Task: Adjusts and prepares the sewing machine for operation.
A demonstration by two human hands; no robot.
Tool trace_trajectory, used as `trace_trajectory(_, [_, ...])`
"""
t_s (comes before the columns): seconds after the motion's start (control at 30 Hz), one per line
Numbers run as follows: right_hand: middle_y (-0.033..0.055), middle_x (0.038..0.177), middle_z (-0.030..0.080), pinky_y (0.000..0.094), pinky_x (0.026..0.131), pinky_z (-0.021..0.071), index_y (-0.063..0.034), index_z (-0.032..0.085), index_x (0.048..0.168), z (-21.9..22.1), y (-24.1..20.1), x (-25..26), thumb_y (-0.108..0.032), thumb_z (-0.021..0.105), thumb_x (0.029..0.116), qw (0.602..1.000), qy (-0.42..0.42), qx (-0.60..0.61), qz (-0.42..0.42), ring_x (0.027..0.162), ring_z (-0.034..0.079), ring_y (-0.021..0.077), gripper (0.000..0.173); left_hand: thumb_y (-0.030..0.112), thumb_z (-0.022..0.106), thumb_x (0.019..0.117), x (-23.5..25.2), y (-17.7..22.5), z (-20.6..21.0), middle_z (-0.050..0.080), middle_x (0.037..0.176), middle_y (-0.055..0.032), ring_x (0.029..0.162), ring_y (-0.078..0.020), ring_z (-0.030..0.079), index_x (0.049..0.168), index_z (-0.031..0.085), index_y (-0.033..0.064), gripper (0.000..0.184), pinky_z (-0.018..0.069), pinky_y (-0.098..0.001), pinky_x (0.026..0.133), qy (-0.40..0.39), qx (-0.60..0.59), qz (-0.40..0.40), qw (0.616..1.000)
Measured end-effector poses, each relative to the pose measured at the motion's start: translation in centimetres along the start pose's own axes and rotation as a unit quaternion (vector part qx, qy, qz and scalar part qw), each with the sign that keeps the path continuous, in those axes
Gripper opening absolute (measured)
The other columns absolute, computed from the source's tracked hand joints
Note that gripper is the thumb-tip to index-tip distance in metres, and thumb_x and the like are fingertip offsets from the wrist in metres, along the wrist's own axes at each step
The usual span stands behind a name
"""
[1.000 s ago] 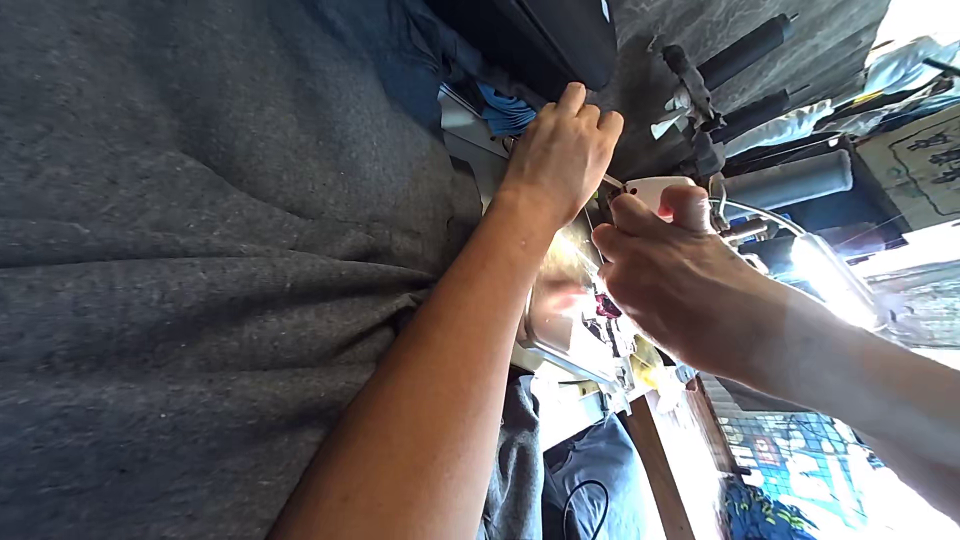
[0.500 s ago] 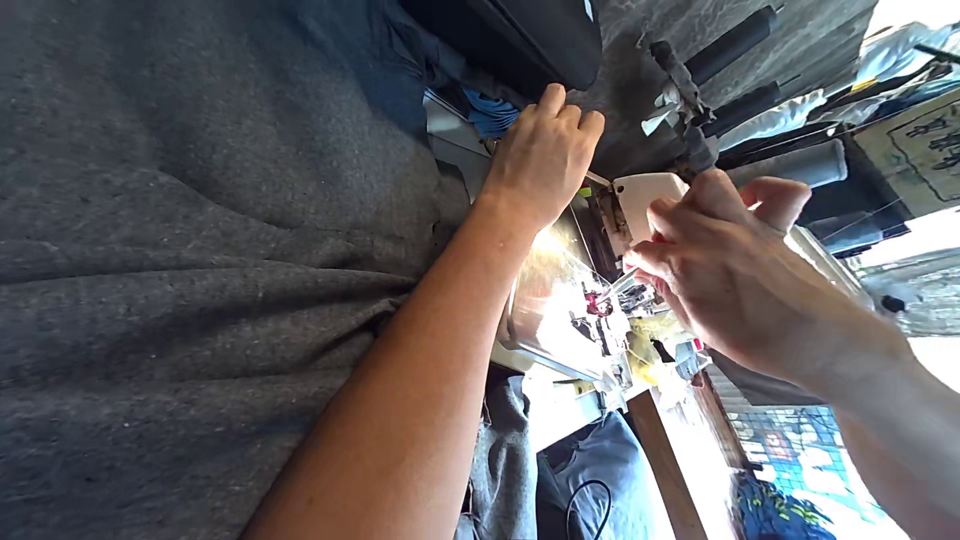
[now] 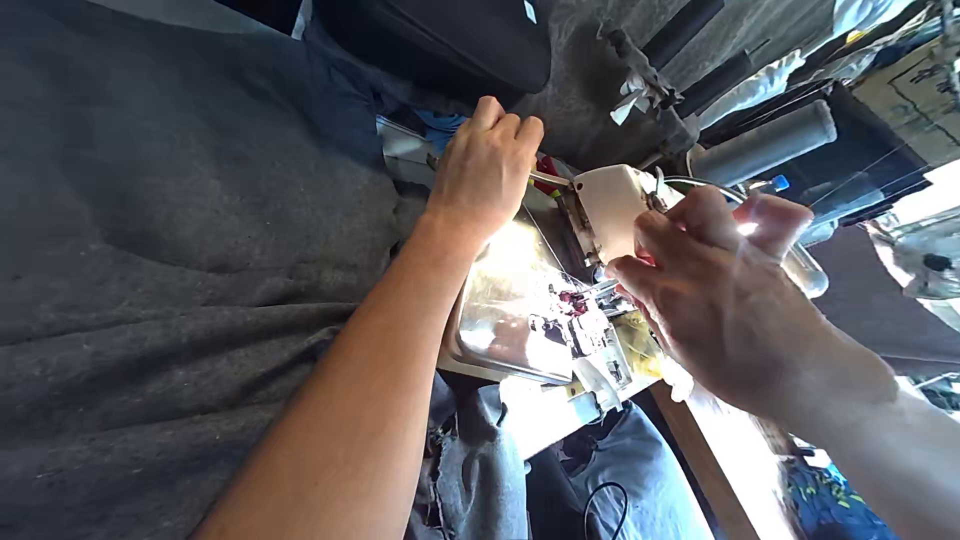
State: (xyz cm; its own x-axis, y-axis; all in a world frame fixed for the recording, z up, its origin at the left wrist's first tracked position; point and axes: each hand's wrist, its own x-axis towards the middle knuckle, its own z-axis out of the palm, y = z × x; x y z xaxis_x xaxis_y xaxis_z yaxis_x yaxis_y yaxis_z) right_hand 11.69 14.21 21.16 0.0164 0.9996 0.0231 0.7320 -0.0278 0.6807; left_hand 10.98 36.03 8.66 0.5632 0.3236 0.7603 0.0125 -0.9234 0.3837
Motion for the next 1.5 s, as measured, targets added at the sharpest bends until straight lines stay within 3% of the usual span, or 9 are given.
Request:
trace_trajectory(0.17, [0.0095,0.088,0.063,0.0578,0.089,0.0339,-0.0137,0.072,0.081,0.8,-0.5,0.1,-0.006,0.065,0.0919,0.999,-0.052,0.003,0.004,0.099,0.056,0.0346,0.016,0.007,0.056,0.1022,0.0,0.1,0.0,0.067,0.095,-0.0199,0.11,-0.0419,0.062,0.1,0.064,-0.0016,0.012,0.0499,-0.0476,0.094,-0.004,0.017,-0.006,1.0])
trace_trajectory(0.37, [0.0079,0.088,0.059,0.0556,0.088,0.0329,-0.0133,0.069,0.079,1.7,-0.7,-0.1,-0.012,0.057,0.0946,0.998,0.032,0.057,0.013,0.098,0.054,0.0335,0.019,0.007,0.055,0.1025,-0.1,0.0,0.1,0.067,0.094,-0.0191,0.11,-0.0411,0.062,0.1,0.064,-0.0012,0.012,0.0499,-0.047,0.092,-0.004,0.024,-0.003,1.0])
trace_trajectory(0.6, [0.0085,0.091,0.063,0.0563,0.088,0.0332,-0.0141,0.07,0.078,1.7,-0.9,-0.9,-0.005,0.062,0.0896,0.999,0.017,0.03,0.016,0.103,0.055,0.0347,0.017,0.007,0.055,0.1027,-0.1,0.0,0.0,0.067,0.094,-0.0185,0.11,-0.0409,0.062,0.1,0.063,-0.001,0.012,0.0491,-0.0469,0.093,-0.006,0.031,0.001,1.0])
trace_trajectory(0.77, [0.0057,0.097,0.067,0.0482,0.089,0.0299,-0.0121,0.075,0.094,3.0,-1.8,-2.5,-0.003,0.047,0.1012,0.994,0.104,0.013,-0.013,0.099,0.054,0.0268,0.03,0.007,0.053,0.1034,-0.1,-0.1,0.0,0.067,0.094,-0.0197,0.11,-0.0417,0.062,0.1,0.064,-0.0017,0.015,0.0491,-0.0478,0.095,-0.004,0.012,0.002,1.0])
trace_trajectory(0.9, [0.0019,0.09,0.064,0.0397,0.094,0.0286,-0.0108,0.071,0.099,4.6,-2.6,-3.6,-0.006,0.049,0.1043,0.979,0.195,-0.021,-0.061,0.086,0.052,0.0186,0.024,0.008,0.054,0.103,-0.1,0.0,0.0,0.067,0.094,-0.0188,0.109,-0.0412,0.062,0.1,0.064,-0.0009,0.014,0.0497,-0.0474,0.093,0.0,0.016,0.001,1.0])
trace_trajectory(1.0, [0.0019,0.089,0.062,0.0368,0.096,0.0289,-0.0104,0.07,0.102,6.0,-2.4,-4.4,-0.006,0.052,0.1035,0.969,0.233,-0.03,-0.078,0.086,0.051,0.017,0.019,0.01,0.053,0.1043,-0.1,0.0,-0.1,0.067,0.094,-0.019,0.109,-0.0409,0.062,0.1,0.064,-0.001,0.016,0.049,-0.0469,0.094,-0.006,0.016,-0.001,1.0])
trace_trajectory(1.1, [0.003,0.097,0.063,0.037,0.1,0.0283,-0.0113,0.069,0.108,7.0,-1.5,-5.5,-0.01,0.053,0.1042,0.965,0.244,-0.051,-0.081,0.093,0.051,0.0186,0.016,0.01,0.052,0.1044,-0.1,0.2,-0.1,0.067,0.094,-0.0187,0.109,-0.0406,0.062,0.1,0.063,-0.0009,0.016,0.0491,-0.0466,0.094,-0.012,0.018,-0.004,1.0])
trace_trajectory(1.27, [0.0022,0.093,0.062,0.036,0.104,0.0263,-0.0103,0.07,0.11,6.6,-1.4,-6.9,-0.008,0.056,0.1025,0.958,0.268,-0.049,-0.083,0.089,0.049,0.0175,0.016,0.01,0.052,0.1045,-0.1,0.1,-0.1,0.067,0.094,-0.0187,0.107,-0.04,0.062,0.101,0.063,-0.0009,0.016,0.0483,-0.0458,0.095,-0.013,0.022,-0.001,1.0])
trace_trajectory(1.5, [0.0026,0.092,0.063,0.0394,0.097,0.028,-0.0113,0.07,0.103,6.2,-1.2,-5.6,-0.011,0.056,0.1037,0.971,0.229,-0.055,-0.036,0.089,0.051,0.0193,0.014,0.011,0.053,0.1047,-0.1,0.1,-0.3,0.067,0.096,-0.0189,0.11,-0.0409,0.061,0.102,0.064,-0.0011,0.016,0.0486,-0.0469,0.094,-0.022,0.016,-0.008,1.0])
